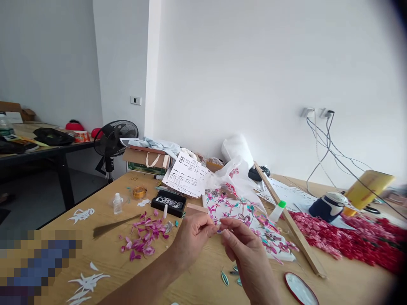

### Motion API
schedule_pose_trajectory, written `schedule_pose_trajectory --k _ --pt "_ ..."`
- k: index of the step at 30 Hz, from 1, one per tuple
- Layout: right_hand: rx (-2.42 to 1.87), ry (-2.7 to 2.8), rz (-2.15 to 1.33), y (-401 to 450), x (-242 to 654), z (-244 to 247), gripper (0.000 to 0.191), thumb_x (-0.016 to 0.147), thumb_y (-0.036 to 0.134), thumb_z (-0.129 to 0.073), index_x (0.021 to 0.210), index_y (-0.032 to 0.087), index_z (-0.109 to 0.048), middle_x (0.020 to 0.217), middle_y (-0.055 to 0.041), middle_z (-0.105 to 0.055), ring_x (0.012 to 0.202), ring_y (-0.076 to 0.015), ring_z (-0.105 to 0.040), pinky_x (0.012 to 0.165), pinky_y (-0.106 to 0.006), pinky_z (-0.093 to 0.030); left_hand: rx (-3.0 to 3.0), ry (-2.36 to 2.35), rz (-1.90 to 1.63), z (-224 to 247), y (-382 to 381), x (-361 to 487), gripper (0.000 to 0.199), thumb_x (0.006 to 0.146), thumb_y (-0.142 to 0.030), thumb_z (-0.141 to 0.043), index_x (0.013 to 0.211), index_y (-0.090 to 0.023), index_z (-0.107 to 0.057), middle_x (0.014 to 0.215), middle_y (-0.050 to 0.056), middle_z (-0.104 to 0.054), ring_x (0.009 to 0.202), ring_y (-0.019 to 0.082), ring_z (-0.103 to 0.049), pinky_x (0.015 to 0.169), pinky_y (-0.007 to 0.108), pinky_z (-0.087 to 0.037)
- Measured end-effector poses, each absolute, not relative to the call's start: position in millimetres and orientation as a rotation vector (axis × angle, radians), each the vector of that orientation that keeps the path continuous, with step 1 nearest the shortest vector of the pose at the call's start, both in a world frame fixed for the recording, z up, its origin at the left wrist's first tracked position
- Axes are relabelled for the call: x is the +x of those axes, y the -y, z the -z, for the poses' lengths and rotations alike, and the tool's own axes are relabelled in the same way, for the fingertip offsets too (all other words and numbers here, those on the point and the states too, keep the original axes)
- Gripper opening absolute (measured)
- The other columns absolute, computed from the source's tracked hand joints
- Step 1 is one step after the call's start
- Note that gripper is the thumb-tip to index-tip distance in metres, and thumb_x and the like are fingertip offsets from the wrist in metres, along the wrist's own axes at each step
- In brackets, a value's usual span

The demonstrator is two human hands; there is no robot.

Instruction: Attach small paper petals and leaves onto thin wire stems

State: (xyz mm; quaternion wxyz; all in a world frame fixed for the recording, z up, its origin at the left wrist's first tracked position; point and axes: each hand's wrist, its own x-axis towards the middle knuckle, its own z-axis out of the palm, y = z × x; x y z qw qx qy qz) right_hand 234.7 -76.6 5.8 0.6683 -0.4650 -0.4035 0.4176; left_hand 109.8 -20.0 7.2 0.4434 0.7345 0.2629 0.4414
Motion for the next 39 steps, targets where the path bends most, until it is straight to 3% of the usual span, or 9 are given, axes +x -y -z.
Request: schedule_pose_trajectory --k 4,12,17,25,34,39 --pt "-1.014 0.849 -0.894 71 232 -7 0.023 0.056 0.034 -0.075 0.065 0.016 -0.065 0.044 0.0042 -0.048 0.04 -0.0046 -0.033 0.035 -0.016 -0.022 2.051 -0.673 -1.149 -6 22 110 0.025 0.08 -0.026 -0.046 0.057 -0.015 -0.044 0.058 -0.002 -0.043 0.057 0.01 -0.04 0.055 0.021 -0.029" --pt "-0.998 0.826 -0.911 69 234 0 0.021 0.056 0.033 -0.075 0.062 0.017 -0.065 0.043 0.0041 -0.048 0.039 -0.0044 -0.033 0.035 -0.016 -0.02 2.117 -0.673 -1.127 -4 25 111 0.024 0.081 -0.021 -0.044 0.058 -0.016 -0.043 0.062 -0.001 -0.044 0.059 0.01 -0.04 0.056 0.022 -0.028" --pt "-0.932 0.811 -0.937 71 237 0 0.019 0.056 0.03 -0.076 0.059 0.017 -0.063 0.045 0.0042 -0.047 0.043 -0.0051 -0.034 0.038 -0.016 -0.023 1.691 -0.523 -0.934 -6 26 110 0.024 0.077 -0.031 -0.053 0.06 -0.014 -0.05 0.057 -0.002 -0.043 0.056 0.009 -0.038 0.055 0.021 -0.029" --pt "-0.733 0.704 -1.168 69 235 8 0.02 0.062 0.032 -0.072 0.058 0.018 -0.059 0.044 0.005 -0.045 0.039 -0.0036 -0.025 0.037 -0.017 -0.015 1.275 -0.24 -0.827 -5 27 112 0.02 0.066 -0.031 -0.067 0.063 -0.012 -0.061 0.063 0.001 -0.054 0.061 0.01 -0.047 0.061 0.022 -0.036" --pt "-0.888 0.721 -0.971 72 244 4 0.02 0.056 0.031 -0.076 0.059 0.016 -0.063 0.046 0.0039 -0.046 0.043 -0.0049 -0.031 0.038 -0.017 -0.018 1.489 -0.486 -0.845 -3 22 112 0.022 0.069 -0.031 -0.061 0.058 -0.013 -0.054 0.056 -0.002 -0.049 0.055 0.008 -0.041 0.056 0.02 -0.031" --pt "-0.971 0.767 -0.871 73 246 5 0.018 0.054 0.03 -0.076 0.057 0.017 -0.065 0.044 0.004 -0.046 0.044 -0.0063 -0.033 0.039 -0.019 -0.023 1.843 -0.66 -0.956 -8 25 111 0.016 0.07 -0.019 -0.055 0.056 -0.014 -0.051 0.06 -0.003 -0.046 0.058 0.008 -0.04 0.055 0.02 -0.029"
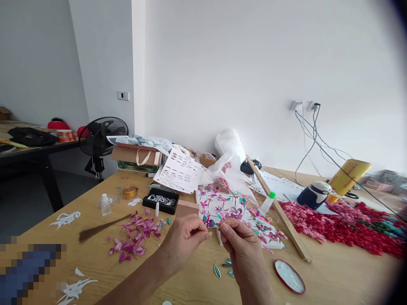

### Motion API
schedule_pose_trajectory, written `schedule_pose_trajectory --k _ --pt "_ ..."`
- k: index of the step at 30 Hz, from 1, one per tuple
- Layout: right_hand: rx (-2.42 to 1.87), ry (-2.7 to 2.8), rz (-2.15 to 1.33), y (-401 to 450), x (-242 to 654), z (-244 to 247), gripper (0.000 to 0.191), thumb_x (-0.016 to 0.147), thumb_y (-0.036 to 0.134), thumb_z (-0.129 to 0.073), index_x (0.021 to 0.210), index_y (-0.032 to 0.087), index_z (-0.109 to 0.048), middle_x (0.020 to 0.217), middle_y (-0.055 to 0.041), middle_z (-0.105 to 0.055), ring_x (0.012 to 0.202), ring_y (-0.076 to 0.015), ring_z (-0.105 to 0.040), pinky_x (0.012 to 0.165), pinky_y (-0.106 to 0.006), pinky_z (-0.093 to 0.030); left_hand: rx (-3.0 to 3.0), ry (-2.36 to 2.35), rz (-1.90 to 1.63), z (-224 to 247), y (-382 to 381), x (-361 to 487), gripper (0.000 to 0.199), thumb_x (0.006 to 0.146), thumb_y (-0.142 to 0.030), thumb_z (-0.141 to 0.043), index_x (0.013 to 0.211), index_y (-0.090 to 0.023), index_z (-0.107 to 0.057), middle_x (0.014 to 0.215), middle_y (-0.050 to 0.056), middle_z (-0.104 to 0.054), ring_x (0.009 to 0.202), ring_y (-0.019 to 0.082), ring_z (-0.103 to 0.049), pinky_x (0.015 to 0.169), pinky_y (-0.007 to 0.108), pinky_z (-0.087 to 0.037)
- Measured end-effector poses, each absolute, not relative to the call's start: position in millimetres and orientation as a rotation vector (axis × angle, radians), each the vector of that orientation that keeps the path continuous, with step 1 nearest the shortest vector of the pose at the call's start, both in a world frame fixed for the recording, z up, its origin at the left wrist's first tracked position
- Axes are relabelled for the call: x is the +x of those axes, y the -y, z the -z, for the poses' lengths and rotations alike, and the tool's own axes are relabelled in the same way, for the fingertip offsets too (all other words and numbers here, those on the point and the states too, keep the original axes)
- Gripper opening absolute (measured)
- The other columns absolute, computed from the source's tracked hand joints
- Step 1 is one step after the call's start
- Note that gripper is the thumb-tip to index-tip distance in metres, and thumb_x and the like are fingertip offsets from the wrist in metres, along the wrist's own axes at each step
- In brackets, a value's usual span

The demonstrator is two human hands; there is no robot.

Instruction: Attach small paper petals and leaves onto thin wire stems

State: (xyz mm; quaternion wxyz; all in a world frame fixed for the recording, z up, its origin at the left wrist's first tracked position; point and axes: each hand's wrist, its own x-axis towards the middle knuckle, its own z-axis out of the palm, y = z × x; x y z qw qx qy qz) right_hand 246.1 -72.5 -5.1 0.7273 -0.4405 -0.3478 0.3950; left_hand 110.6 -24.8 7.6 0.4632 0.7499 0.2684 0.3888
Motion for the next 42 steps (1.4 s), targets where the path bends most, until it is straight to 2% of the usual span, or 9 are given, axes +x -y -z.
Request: schedule_pose_trajectory --k 4,8,11,19,28,35,42 --pt "-0.969 0.769 -0.869 72.5 247.5 5.2 0.017 0.054 0.03 -0.076 0.056 0.018 -0.065 0.045 0.0037 -0.047 0.045 -0.0068 -0.035 0.041 -0.019 -0.026 1.896 -0.673 -0.928 -7.4 27.3 109.8 0.014 0.071 -0.018 -0.054 0.058 -0.014 -0.052 0.06 -0.003 -0.047 0.058 0.009 -0.041 0.056 0.02 -0.03" --pt "-0.948 0.744 -0.896 73.6 247.8 2.9 0.018 0.054 0.031 -0.076 0.056 0.018 -0.064 0.045 0.0037 -0.047 0.045 -0.0066 -0.035 0.041 -0.019 -0.025 1.566 -0.519 -0.787 -4.2 24.4 111.3 0.023 0.069 -0.035 -0.06 0.065 -0.013 -0.055 0.059 -0.001 -0.052 0.059 0.01 -0.046 0.058 0.021 -0.035" --pt "-0.938 0.752 -0.91 74.3 247.2 2.3 0.019 0.055 0.032 -0.075 0.053 0.017 -0.063 0.043 0.004 -0.045 0.043 -0.0061 -0.033 0.04 -0.019 -0.023 1.425 -0.502 -0.784 -3.4 22.3 112.9 0.032 0.063 -0.042 -0.065 0.062 -0.013 -0.054 0.057 -0.001 -0.053 0.056 0.009 -0.047 0.057 0.021 -0.037" --pt "-0.876 0.733 -0.971 75.5 249.0 3.2 0.019 0.057 0.031 -0.074 0.054 0.017 -0.062 0.043 0.0041 -0.045 0.041 -0.0056 -0.031 0.039 -0.019 -0.021 1.4 -0.365 -0.783 -0.8 24.5 114.6 0.026 0.068 -0.037 -0.063 0.064 -0.012 -0.057 0.062 0.001 -0.054 0.06 0.01 -0.049 0.06 0.023 -0.039" --pt "-0.856 0.725 -0.961 76.9 246.2 2.7 0.017 0.057 0.029 -0.075 0.055 0.017 -0.063 0.044 0.0045 -0.046 0.043 -0.0047 -0.032 0.04 -0.017 -0.022 1.747 -0.59 -0.967 -7.9 29.2 110.7 0.021 0.073 -0.027 -0.056 0.058 -0.013 -0.05 0.059 -0.001 -0.045 0.057 0.009 -0.04 0.054 0.021 -0.029" --pt "-0.906 0.729 -0.925 75.9 246.8 0.1 0.019 0.055 0.03 -0.076 0.055 0.017 -0.063 0.044 0.0042 -0.047 0.043 -0.0049 -0.034 0.04 -0.017 -0.024 1.453 -0.514 -0.831 -3.9 24.8 111.6 0.028 0.069 -0.038 -0.059 0.061 -0.012 -0.052 0.057 0.0 -0.051 0.055 0.009 -0.045 0.055 0.021 -0.035" --pt "-0.986 0.725 -0.818 76.3 255.2 -2.7 0.021 0.05 0.031 -0.078 0.056 0.016 -0.065 0.042 0.0034 -0.048 0.043 -0.0057 -0.036 0.04 -0.018 -0.026 1.306 -0.488 -0.814 -0.3 23.5 113.4 0.026 0.067 -0.034 -0.064 0.059 -0.011 -0.055 0.058 0.002 -0.056 0.053 0.009 -0.047 0.055 0.021 -0.036"
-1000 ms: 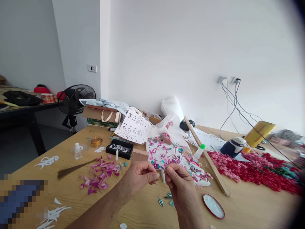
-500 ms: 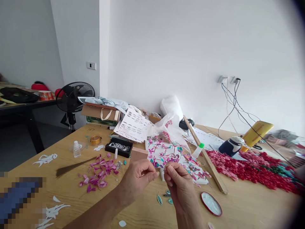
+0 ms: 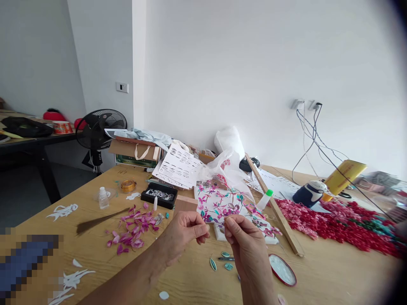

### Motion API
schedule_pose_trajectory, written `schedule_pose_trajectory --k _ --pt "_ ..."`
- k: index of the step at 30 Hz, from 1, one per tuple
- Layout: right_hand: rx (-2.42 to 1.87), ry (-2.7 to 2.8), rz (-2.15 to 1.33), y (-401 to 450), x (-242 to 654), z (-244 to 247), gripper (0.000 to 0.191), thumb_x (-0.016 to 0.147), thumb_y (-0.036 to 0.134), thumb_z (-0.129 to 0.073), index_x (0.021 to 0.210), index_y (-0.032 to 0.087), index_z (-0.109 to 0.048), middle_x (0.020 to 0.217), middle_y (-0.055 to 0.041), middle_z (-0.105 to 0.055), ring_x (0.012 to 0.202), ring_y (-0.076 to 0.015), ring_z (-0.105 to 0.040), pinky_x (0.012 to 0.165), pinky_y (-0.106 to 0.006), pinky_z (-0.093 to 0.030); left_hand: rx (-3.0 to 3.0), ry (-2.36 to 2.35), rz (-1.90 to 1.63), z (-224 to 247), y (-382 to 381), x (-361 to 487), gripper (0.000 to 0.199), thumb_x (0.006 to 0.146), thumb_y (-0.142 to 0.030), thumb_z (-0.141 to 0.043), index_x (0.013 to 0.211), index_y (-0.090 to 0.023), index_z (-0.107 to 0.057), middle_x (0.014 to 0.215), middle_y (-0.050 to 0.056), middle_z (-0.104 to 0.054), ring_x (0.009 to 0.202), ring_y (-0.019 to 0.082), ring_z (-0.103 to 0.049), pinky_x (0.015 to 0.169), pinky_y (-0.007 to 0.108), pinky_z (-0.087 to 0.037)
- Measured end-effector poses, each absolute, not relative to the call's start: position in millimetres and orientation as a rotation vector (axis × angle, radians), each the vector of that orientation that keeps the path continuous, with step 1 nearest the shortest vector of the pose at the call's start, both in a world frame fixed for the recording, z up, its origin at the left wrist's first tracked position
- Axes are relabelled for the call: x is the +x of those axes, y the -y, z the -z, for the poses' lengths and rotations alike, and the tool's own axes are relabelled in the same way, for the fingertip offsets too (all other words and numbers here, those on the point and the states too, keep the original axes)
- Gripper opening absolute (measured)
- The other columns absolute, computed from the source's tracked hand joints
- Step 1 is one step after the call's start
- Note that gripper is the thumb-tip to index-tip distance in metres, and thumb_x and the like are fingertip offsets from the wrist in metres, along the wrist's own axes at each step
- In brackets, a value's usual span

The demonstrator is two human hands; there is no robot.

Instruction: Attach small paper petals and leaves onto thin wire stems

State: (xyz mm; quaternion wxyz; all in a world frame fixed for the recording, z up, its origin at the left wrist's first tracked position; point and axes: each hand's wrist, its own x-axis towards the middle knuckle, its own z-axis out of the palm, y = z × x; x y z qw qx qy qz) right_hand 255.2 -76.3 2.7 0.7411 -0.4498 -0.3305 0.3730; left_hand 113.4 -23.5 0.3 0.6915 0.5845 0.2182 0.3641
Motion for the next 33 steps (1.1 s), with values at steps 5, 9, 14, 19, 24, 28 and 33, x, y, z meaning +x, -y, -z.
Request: schedule_pose_trajectory --k 5,9,14,19,24,28,33 --pt "-0.968 0.641 -0.662 84 270 -6 0.02 0.052 0.031 -0.077 0.057 0.017 -0.064 0.048 0.0043 -0.049 0.045 -0.0058 -0.04 0.041 -0.018 -0.031 1.173 -0.469 -0.827 2 22 113 0.023 0.065 -0.03 -0.066 0.059 -0.011 -0.055 0.06 0.002 -0.058 0.054 0.008 -0.048 0.054 0.021 -0.036" --pt "-1.186 0.765 -0.18 105 263 -15 0.012 0.066 0.027 -0.068 0.076 0.021 -0.066 0.07 -0.0004 -0.06 0.059 -0.0121 -0.051 0.053 -0.025 -0.04 1.083 -0.452 -0.85 -1 20 111 0.023 0.064 -0.029 -0.068 0.059 -0.01 -0.056 0.061 0.003 -0.059 0.055 0.008 -0.049 0.056 0.021 -0.036" --pt "-1.194 1.645 0.47 110 249 -28 0.018 0.074 0.013 -0.058 0.085 0.025 -0.066 0.091 -0.0034 -0.066 0.089 -0.0208 -0.055 0.076 -0.033 -0.042 1.101 -0.431 -0.824 -3 19 112 0.025 0.062 -0.032 -0.068 0.059 -0.009 -0.057 0.06 0.004 -0.059 0.053 0.008 -0.049 0.055 0.022 -0.037" --pt "-1.263 2.165 0.561 94 259 -39 0.019 0.08 0.016 -0.052 0.095 0.024 -0.062 0.092 -0.003 -0.068 0.092 -0.0223 -0.056 0.085 -0.041 -0.035 1.178 -0.413 -0.76 -4 21 113 0.025 0.061 -0.032 -0.068 0.058 -0.01 -0.057 0.056 0.002 -0.058 0.05 0.008 -0.049 0.053 0.022 -0.038" --pt "-1.497 2.311 0.266 92 268 -46 0.018 0.085 0.022 -0.045 0.078 0.023 -0.062 0.067 -0.0012 -0.064 0.065 -0.016 -0.056 0.065 -0.031 -0.039 1.279 -0.438 -0.742 -1 20 114 0.018 0.064 -0.027 -0.065 0.059 -0.01 -0.057 0.058 0.002 -0.058 0.052 0.008 -0.05 0.054 0.021 -0.04" --pt "-1.637 2.256 0.05 93 269 -47 0.021 0.084 0.021 -0.045 0.074 0.023 -0.063 0.065 -0.0004 -0.063 0.061 -0.0148 -0.055 0.058 -0.027 -0.039 1.337 -0.428 -0.708 1 20 115 0.018 0.065 -0.027 -0.063 0.06 -0.011 -0.058 0.058 0.001 -0.058 0.052 0.008 -0.051 0.056 0.022 -0.042" --pt "-1.694 2.228 -0.073 94 265 -47 0.024 0.083 0.019 -0.042 0.07 0.022 -0.062 0.063 0.0003 -0.062 0.06 -0.0144 -0.055 0.055 -0.025 -0.037 1.346 -0.409 -0.671 1 20 114 0.018 0.066 -0.027 -0.062 0.061 -0.011 -0.057 0.059 0.001 -0.057 0.053 0.008 -0.051 0.058 0.023 -0.043"
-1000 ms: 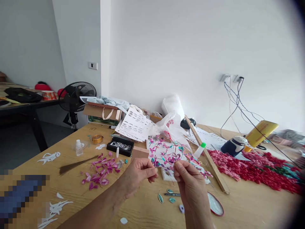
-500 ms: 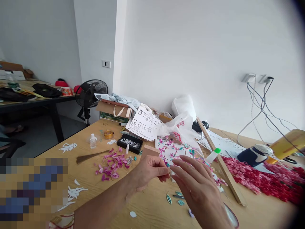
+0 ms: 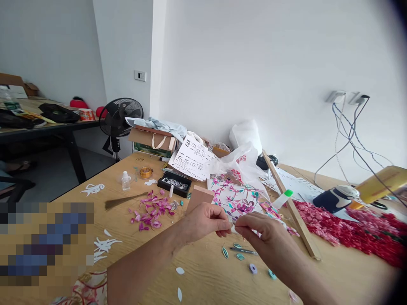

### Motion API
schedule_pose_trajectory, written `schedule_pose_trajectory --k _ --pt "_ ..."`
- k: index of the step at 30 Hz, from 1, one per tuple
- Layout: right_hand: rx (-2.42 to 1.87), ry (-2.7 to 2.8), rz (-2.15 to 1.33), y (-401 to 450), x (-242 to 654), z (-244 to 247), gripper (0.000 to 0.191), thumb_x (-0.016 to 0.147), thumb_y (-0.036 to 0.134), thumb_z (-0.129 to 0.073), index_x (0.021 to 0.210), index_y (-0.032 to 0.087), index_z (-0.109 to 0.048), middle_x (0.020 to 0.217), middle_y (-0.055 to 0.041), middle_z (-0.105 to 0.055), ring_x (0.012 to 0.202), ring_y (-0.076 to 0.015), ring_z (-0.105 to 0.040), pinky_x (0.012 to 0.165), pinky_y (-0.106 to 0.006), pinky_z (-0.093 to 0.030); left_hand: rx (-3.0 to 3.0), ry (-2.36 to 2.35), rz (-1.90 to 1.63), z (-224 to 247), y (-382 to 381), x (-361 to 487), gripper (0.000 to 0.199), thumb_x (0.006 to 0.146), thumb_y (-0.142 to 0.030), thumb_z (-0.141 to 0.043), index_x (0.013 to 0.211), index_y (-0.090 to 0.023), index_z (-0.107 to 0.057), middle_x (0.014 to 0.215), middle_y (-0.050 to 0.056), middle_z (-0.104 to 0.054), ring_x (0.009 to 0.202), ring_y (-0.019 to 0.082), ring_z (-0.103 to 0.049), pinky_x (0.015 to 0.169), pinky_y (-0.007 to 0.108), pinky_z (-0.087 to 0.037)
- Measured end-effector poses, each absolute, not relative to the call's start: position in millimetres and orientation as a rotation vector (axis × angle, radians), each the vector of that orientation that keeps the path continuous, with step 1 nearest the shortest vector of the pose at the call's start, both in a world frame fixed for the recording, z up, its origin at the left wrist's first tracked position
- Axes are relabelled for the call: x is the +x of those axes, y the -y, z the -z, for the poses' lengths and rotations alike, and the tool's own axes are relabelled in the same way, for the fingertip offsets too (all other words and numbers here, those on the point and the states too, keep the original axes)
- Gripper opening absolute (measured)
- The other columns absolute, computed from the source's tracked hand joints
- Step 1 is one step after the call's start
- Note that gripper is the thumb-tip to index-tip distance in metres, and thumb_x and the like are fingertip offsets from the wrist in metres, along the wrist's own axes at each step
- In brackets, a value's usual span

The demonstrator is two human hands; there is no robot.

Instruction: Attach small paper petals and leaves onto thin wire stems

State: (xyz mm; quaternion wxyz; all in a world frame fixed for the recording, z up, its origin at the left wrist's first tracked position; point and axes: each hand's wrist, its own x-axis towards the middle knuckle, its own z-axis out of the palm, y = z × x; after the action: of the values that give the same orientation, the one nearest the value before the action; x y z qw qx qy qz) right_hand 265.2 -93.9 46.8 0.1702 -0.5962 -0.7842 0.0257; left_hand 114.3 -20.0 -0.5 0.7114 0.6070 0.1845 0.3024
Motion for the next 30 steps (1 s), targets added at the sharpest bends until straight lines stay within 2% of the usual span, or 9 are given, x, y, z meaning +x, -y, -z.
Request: schedule_pose_trajectory --k 7,9,12,20,30 --pt "-1.749 1.883 -0.246 96 267 -34 0.023 0.08 0.032 -0.046 0.064 0.022 -0.058 0.06 0.0016 -0.058 0.058 -0.0148 -0.051 0.056 -0.025 -0.036 1.308 -0.409 -0.726 -1 17 113 0.024 0.068 -0.034 -0.063 0.073 -0.012 -0.058 0.066 0.001 -0.058 0.054 0.007 -0.05 0.054 0.021 -0.039" --pt "-1.712 1.691 -0.36 95 269 -26 0.022 0.077 0.037 -0.051 0.065 0.021 -0.059 0.061 0.0011 -0.057 0.06 -0.0154 -0.05 0.056 -0.026 -0.035 1.25 -0.414 -0.806 -3 16 113 0.027 0.068 -0.036 -0.064 0.08 -0.012 -0.057 0.067 0.001 -0.058 0.054 0.007 -0.05 0.053 0.02 -0.038" --pt "-1.543 1.408 -0.608 90 267 -14 0.025 0.071 0.043 -0.058 0.061 0.02 -0.059 0.058 0.0009 -0.053 0.059 -0.0149 -0.045 0.056 -0.026 -0.033 1.196 -0.388 -0.902 -3 16 113 0.026 0.07 -0.036 -0.062 0.077 -0.011 -0.059 0.066 0.001 -0.056 0.057 0.008 -0.048 0.055 0.02 -0.037" --pt "-0.965 0.916 -1.18 78 239 7 0.021 0.067 0.036 -0.067 0.057 0.019 -0.058 0.056 0.0019 -0.048 0.062 -0.0129 -0.042 0.063 -0.026 -0.034 1.032 -0.225 -0.971 6 18 121 0.022 0.061 -0.025 -0.071 0.074 -0.011 -0.06 0.067 -0.001 -0.054 0.061 0.007 -0.049 0.06 0.02 -0.038" --pt "-0.858 0.885 -1.265 72 230 17 0.02 0.069 0.033 -0.066 0.057 0.019 -0.06 0.058 0.0023 -0.049 0.063 -0.0124 -0.041 0.066 -0.026 -0.033 0.997 -0.22 -0.97 8 21 124 0.019 0.063 -0.025 -0.069 0.061 -0.011 -0.056 0.06 -0.002 -0.051 0.047 0.008 -0.051 0.049 0.022 -0.04"
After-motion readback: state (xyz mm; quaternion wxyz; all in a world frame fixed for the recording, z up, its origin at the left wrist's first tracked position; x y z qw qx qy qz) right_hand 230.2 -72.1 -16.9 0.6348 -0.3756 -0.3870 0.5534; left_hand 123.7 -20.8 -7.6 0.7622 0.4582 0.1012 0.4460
